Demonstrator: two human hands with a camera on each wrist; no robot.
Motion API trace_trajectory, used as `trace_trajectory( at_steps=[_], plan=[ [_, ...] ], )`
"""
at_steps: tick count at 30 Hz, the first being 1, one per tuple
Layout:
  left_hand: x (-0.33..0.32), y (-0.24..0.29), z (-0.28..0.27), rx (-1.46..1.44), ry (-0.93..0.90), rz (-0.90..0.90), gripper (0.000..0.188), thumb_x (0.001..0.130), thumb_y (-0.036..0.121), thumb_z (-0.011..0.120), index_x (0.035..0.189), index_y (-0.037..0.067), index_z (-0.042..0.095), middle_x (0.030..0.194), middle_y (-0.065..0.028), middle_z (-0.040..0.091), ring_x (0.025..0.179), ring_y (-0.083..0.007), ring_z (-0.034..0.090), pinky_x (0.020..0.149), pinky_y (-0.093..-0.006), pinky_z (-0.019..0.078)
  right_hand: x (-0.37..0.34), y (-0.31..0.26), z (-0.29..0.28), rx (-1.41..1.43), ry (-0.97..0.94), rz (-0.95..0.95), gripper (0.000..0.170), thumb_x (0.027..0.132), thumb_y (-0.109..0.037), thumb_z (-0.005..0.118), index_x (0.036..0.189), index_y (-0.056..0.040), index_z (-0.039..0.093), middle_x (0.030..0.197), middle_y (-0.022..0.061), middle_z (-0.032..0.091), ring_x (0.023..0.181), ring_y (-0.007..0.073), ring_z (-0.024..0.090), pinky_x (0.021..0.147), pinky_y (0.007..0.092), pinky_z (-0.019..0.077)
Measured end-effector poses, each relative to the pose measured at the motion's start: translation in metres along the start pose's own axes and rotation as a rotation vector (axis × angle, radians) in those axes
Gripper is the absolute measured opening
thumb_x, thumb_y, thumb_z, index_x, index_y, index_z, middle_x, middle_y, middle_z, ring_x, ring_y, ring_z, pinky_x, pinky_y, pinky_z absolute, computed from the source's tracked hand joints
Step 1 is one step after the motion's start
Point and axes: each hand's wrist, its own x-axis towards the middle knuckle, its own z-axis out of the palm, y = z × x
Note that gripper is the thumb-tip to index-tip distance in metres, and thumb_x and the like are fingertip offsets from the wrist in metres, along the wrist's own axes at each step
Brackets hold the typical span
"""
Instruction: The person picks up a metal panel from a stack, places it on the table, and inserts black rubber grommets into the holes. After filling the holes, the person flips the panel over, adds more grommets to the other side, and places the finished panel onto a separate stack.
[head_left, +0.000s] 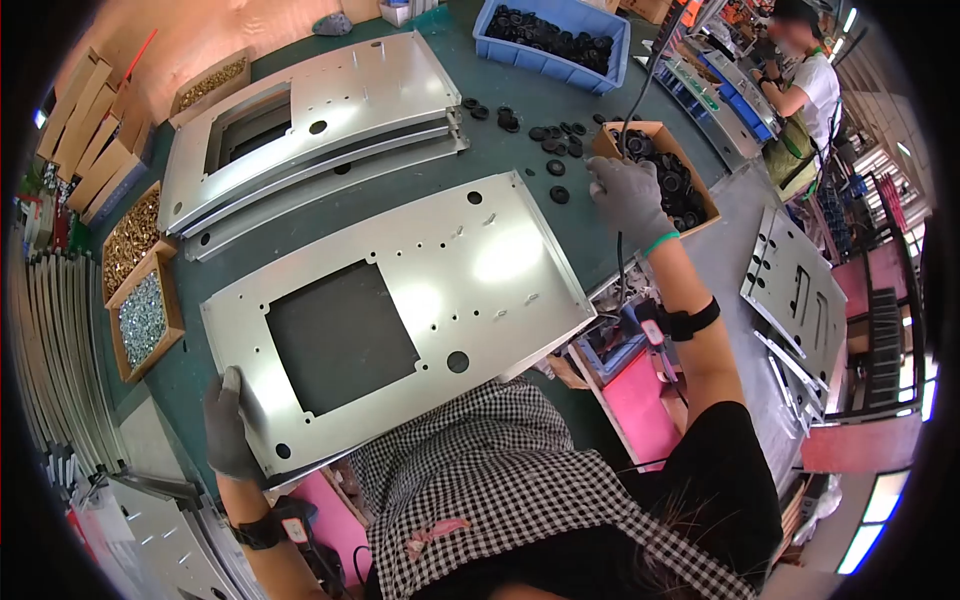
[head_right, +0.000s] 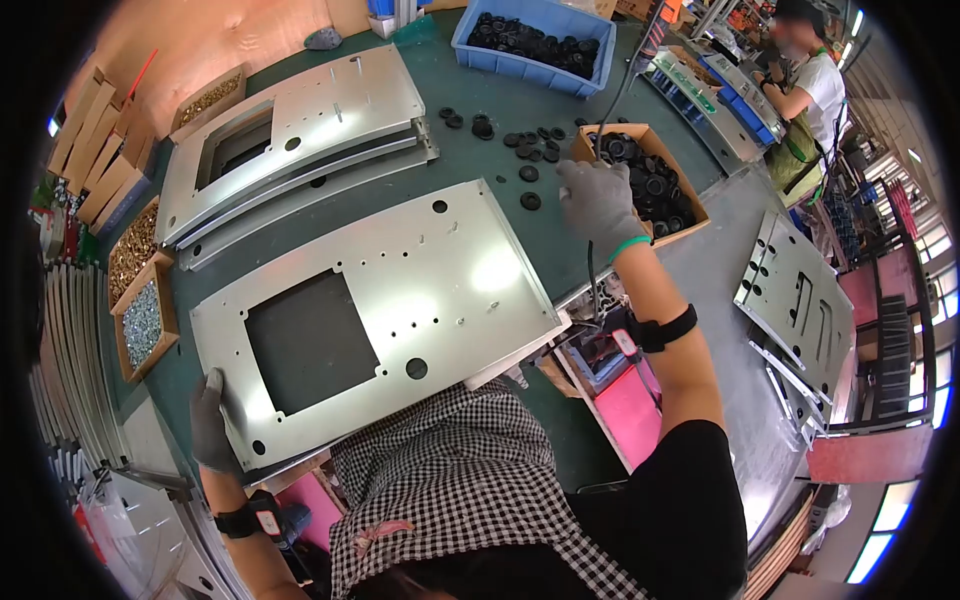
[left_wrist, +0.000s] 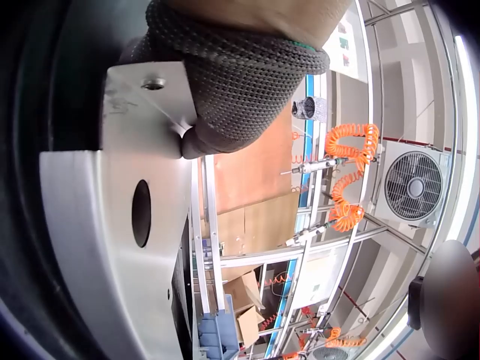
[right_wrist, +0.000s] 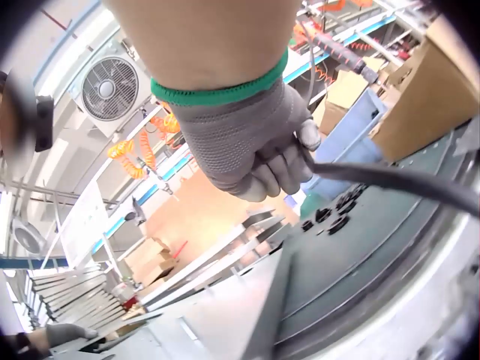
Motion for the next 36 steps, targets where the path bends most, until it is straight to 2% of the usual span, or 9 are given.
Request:
trace_trajectory(
  at_steps=[1, 4, 8, 16, 21, 24, 26, 30, 36],
  plan=[
    [0.001, -0.003, 0.000, -0.026, 0.038, -0.021, 0.034, 0.097, 0.030, 0.053, 0.107, -0.002, 0.059, 0.092, -0.0085, 0.064, 0.079, -0.0152, 0.063, 0.070, -0.0291, 0.0506, 0.007, 0.009, -0.003, -0.155, -0.167, 0.142, 0.019, 0.088, -0.023, 0.059, 0.104, -0.0142, 0.066, 0.099, 0.0052, 0.069, 0.100, 0.0240, 0.064, 0.097, 0.0455, 0.0367],
    [-0.002, -0.002, 0.007, -0.097, 0.073, -0.035, 0.037, 0.098, 0.031, 0.053, 0.115, -0.002, 0.056, 0.095, -0.0084, 0.064, 0.080, -0.0154, 0.063, 0.069, -0.0283, 0.0510, 0.006, 0.024, -0.007, -0.220, -0.037, 0.064, 0.022, 0.085, -0.023, 0.061, 0.106, -0.0154, 0.062, 0.093, 0.0059, 0.068, 0.094, 0.0260, 0.064, 0.088, 0.0435, 0.0412],
    [0.003, -0.006, -0.001, -0.062, 0.035, -0.021, 0.037, 0.097, 0.030, 0.054, 0.116, -0.002, 0.056, 0.098, -0.0091, 0.064, 0.082, -0.0164, 0.064, 0.071, -0.0282, 0.0517, 0.005, 0.007, -0.005, 0.023, -0.473, 0.197, 0.029, 0.091, -0.029, 0.060, 0.113, -0.0098, 0.060, 0.108, 0.0111, 0.068, 0.107, 0.0321, 0.065, 0.093, 0.0429, 0.0482],
    [-0.003, 0.002, 0.008, -0.079, 0.049, -0.031, 0.037, 0.097, 0.030, 0.054, 0.112, -0.004, 0.059, 0.097, -0.0092, 0.065, 0.083, -0.0165, 0.065, 0.072, -0.0288, 0.0522, 0.004, 0.023, 0.004, 0.056, -0.474, 0.318, 0.034, 0.091, -0.035, 0.062, 0.115, -0.0105, 0.058, 0.112, 0.0128, 0.067, 0.109, 0.0330, 0.064, 0.091, 0.0444, 0.0498],
    [0.000, -0.004, -0.001, -0.024, 0.061, -0.016, 0.033, 0.097, 0.030, 0.054, 0.106, -0.001, 0.061, 0.091, -0.0055, 0.063, 0.081, -0.0133, 0.061, 0.073, -0.0274, 0.0491, -0.004, 0.031, 0.012, 0.275, -0.293, 0.232, 0.022, 0.088, -0.022, 0.052, 0.102, -0.0079, 0.062, 0.100, 0.0158, 0.068, 0.100, 0.0356, 0.064, 0.086, 0.0423, 0.0506],
    [0.001, -0.007, -0.004, 0.010, 0.095, -0.017, 0.032, 0.097, 0.029, 0.054, 0.105, -0.001, 0.061, 0.090, -0.0041, 0.062, 0.081, -0.0117, 0.059, 0.074, -0.0269, 0.0475, -0.015, 0.008, -0.004, 0.558, -0.187, 0.144, 0.020, 0.087, -0.016, 0.052, 0.101, -0.0067, 0.064, 0.094, 0.0147, 0.068, 0.093, 0.0307, 0.067, 0.079, 0.0380, 0.0525],
    [0.003, -0.010, -0.005, 0.001, 0.092, -0.025, 0.033, 0.097, 0.028, 0.054, 0.108, -0.002, 0.061, 0.092, -0.0050, 0.063, 0.081, -0.0124, 0.060, 0.074, -0.0270, 0.0482, -0.038, -0.042, -0.043, 0.888, -0.251, -0.022, 0.019, 0.086, -0.009, 0.060, 0.103, -0.0020, 0.064, 0.085, 0.0101, 0.065, 0.077, 0.0205, 0.064, 0.072, 0.0288, 0.0492],
    [0.000, -0.003, 0.001, -0.053, 0.090, -0.035, 0.033, 0.097, 0.027, 0.052, 0.107, -0.004, 0.061, 0.092, -0.0066, 0.065, 0.080, -0.0129, 0.062, 0.073, -0.0275, 0.0497, -0.086, -0.124, -0.055, 1.108, -0.524, -0.499, 0.025, 0.084, -0.012, 0.064, 0.108, -0.0063, 0.064, 0.099, 0.0088, 0.065, 0.084, 0.0197, 0.067, 0.078, 0.0330, 0.0537],
    [-0.001, -0.002, 0.003, -0.064, 0.101, -0.040, 0.032, 0.098, 0.026, 0.051, 0.103, -0.004, 0.062, 0.089, -0.0061, 0.065, 0.077, -0.0116, 0.061, 0.071, -0.0274, 0.0491, -0.098, -0.156, -0.035, 0.940, -0.675, -0.572, 0.032, 0.086, -0.020, 0.066, 0.115, -0.0079, 0.059, 0.100, 0.0101, 0.066, 0.088, 0.0246, 0.068, 0.082, 0.0368, 0.0544]
  ],
)
